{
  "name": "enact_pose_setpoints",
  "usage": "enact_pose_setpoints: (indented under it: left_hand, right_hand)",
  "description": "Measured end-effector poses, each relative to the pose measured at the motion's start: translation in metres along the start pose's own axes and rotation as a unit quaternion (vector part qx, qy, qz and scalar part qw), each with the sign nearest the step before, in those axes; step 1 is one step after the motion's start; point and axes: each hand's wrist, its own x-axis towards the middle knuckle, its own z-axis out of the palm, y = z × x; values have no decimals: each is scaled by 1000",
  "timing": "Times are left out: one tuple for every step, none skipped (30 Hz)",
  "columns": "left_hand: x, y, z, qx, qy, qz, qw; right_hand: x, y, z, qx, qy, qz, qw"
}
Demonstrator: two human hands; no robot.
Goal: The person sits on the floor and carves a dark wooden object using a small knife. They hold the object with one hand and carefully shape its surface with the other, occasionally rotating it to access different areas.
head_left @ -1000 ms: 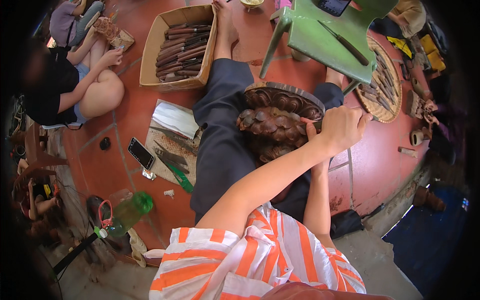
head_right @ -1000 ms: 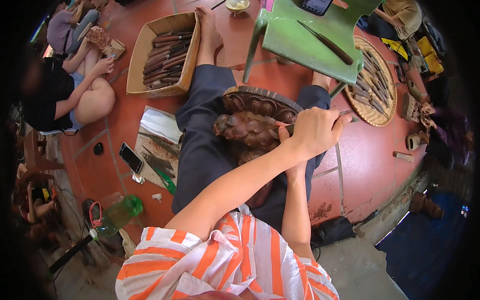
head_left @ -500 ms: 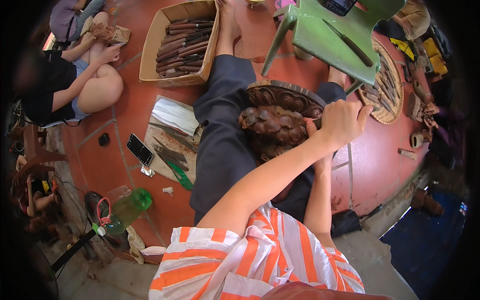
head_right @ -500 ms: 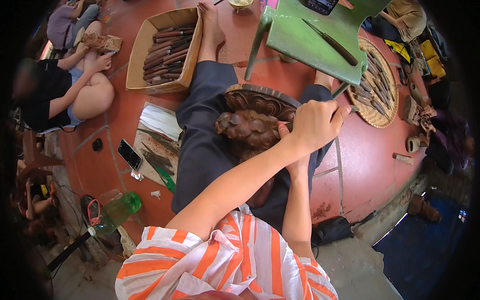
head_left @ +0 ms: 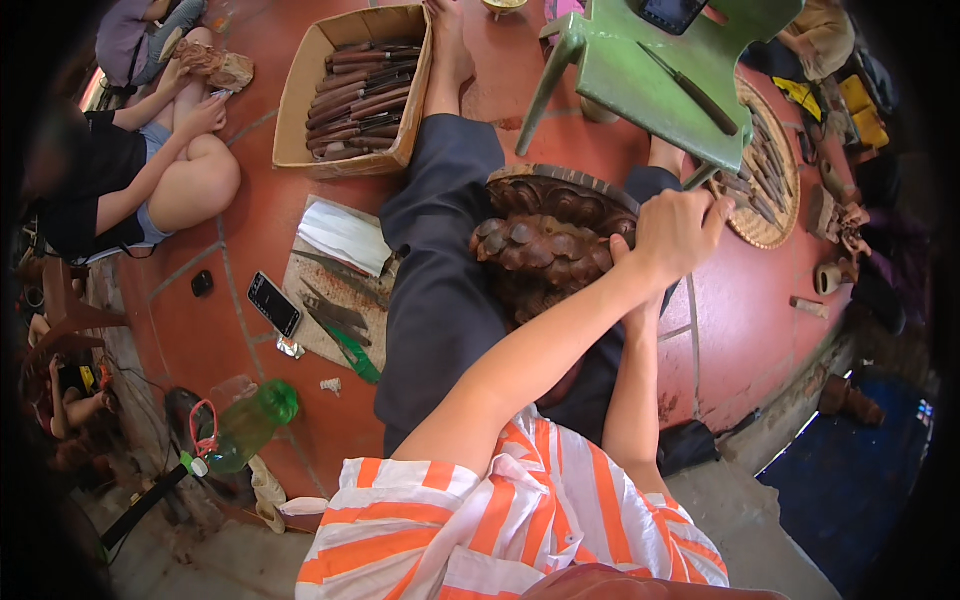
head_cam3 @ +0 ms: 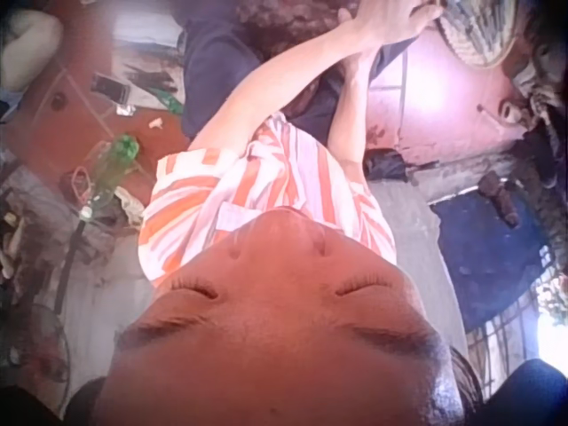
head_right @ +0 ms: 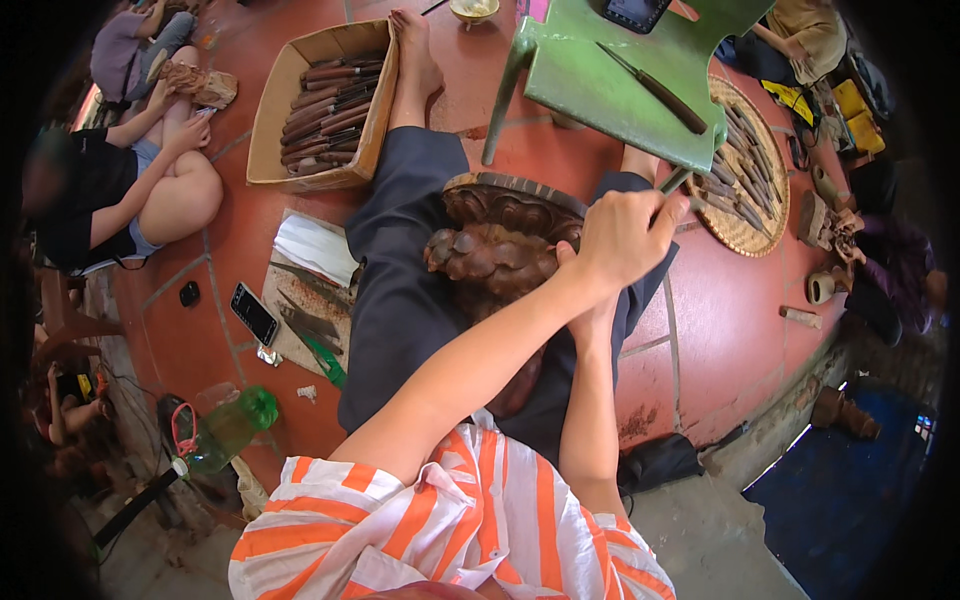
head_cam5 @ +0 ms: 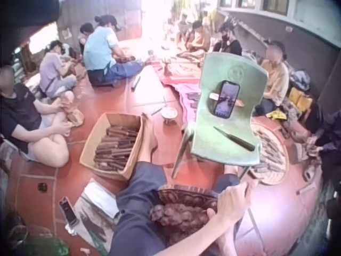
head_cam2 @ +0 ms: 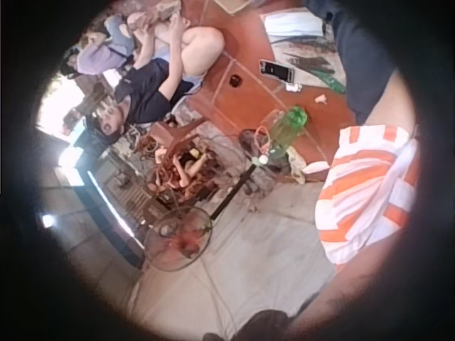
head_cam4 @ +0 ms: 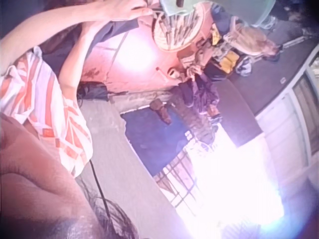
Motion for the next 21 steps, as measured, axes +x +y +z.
enact_pose_setpoints:
  left_hand:
    - [-1,2,1,-10,13,12,1000]
    - [-3,4,-2,-1,5,3,1000]
    - [-5,6,-7,8,-3,-7,1000]
    - [-6,7,-10,17,-11,-16,1000]
    - [-5,7,-10,0,-1,-9,1000]
    - [-4,6,-10,-4,-4,-9,1000]
    - [-2,5,-9,-8,-7,-10,1000]
    - [0,4,-8,-11,-11,-9,1000]
    - [0,3,-6,-14,-7,-16,1000]
    - [1,2,-5,-16,-2,-22,1000]
    - [2,3,-6,-18,1,-29,999]
    - [2,6,-6,-17,0,-27,1000]
    - [0,9,-6,-15,-1,-24,1000]
    - [-3,11,-8,-14,-3,-25,1000]
    - [-4,9,-9,13,5,-29,999]
    - [-6,7,-9,8,-1,-28,1000]
    - [-6,6,-10,1,-7,-26,1000]
    - [-7,5,-10,-4,-12,-23,1000]
    - [-7,5,-10,-15,-21,-13,1000]
    - [-7,5,-10,-26,-31,-3,999]
    - [-7,5,-10,-37,-41,7,998]
  right_hand:
    - [0,10,3,9,9,-50,999]
    - [-5,12,6,17,16,-93,995]
    - [-8,13,5,18,-1,-80,997]
    - [-10,14,3,18,-17,-67,997]
    - [-10,8,1,18,-33,-59,998]
    - [-9,5,1,14,-21,-63,998]
    - [-6,2,2,10,-9,-67,998]
    - [-4,0,3,7,4,-72,997]
    - [-4,-1,2,2,13,-74,997]
    - [-4,-1,2,-2,21,-76,997]
    - [-4,0,1,-6,30,-77,997]
    - [-4,0,0,-7,16,-73,997]
    - [-3,0,-2,-7,1,-68,998]
    - [-6,-2,-2,-8,-15,-59,998]
    - [-8,-4,-2,14,-24,-48,998]
    - [-11,-8,0,37,-33,-37,998]
    - [-12,-11,1,59,-41,-28,997]
    - [-12,-9,1,36,-19,-50,998]
    - [-11,-5,3,12,4,-72,997]
    - [-10,-4,3,-12,27,-94,995]
    - [-10,-4,3,-13,21,-68,997]
